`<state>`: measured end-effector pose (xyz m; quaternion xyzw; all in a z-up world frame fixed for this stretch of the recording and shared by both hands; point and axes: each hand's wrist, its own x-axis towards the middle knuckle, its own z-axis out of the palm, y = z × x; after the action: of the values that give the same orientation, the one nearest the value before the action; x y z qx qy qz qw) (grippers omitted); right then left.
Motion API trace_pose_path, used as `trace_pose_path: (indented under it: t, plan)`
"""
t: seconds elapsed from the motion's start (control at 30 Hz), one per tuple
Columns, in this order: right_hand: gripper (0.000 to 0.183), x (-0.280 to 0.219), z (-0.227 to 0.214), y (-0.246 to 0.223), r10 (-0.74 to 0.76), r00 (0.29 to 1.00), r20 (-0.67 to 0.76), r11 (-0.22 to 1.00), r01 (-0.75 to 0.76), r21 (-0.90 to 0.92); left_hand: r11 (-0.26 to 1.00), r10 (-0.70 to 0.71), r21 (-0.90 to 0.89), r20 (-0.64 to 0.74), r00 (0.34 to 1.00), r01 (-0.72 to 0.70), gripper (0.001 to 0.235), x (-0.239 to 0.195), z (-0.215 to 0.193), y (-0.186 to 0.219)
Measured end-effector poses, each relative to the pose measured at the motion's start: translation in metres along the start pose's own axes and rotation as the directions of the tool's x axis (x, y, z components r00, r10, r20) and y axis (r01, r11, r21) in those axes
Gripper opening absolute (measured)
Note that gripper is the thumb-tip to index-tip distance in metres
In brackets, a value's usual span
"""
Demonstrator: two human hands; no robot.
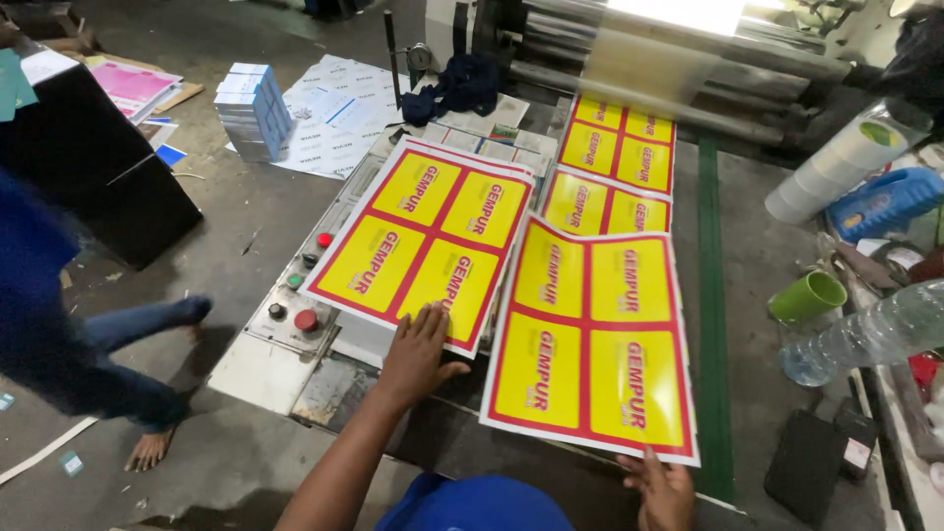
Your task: Organizing and stacking printed sheets on a finishing machine in a print shop.
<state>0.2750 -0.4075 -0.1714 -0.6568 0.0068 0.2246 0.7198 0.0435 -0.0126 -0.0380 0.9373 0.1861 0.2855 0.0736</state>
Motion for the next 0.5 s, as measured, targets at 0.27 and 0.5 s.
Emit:
trace_pose_path:
  t: [0.27, 0.5]
  plan:
    - [0.036, -0.008, -0.025, 0.017, 0.137, 0.969, -0.205, 0.989, -0.147, -0.03, 0.98, 0.166, 0.074, 0.227, 0.96, -0.187, 0.048, -0.006, 0.003, -0.046]
    - [0.03, -0.04, -0.031, 0.037, 0.064, 0.98, -0.188, 0.998, -0.061, 0.024, 0.967, 0.213, -0.153, 0.035, 0.976, -0.206, 0.023, 0.004, -0.037, -0.043]
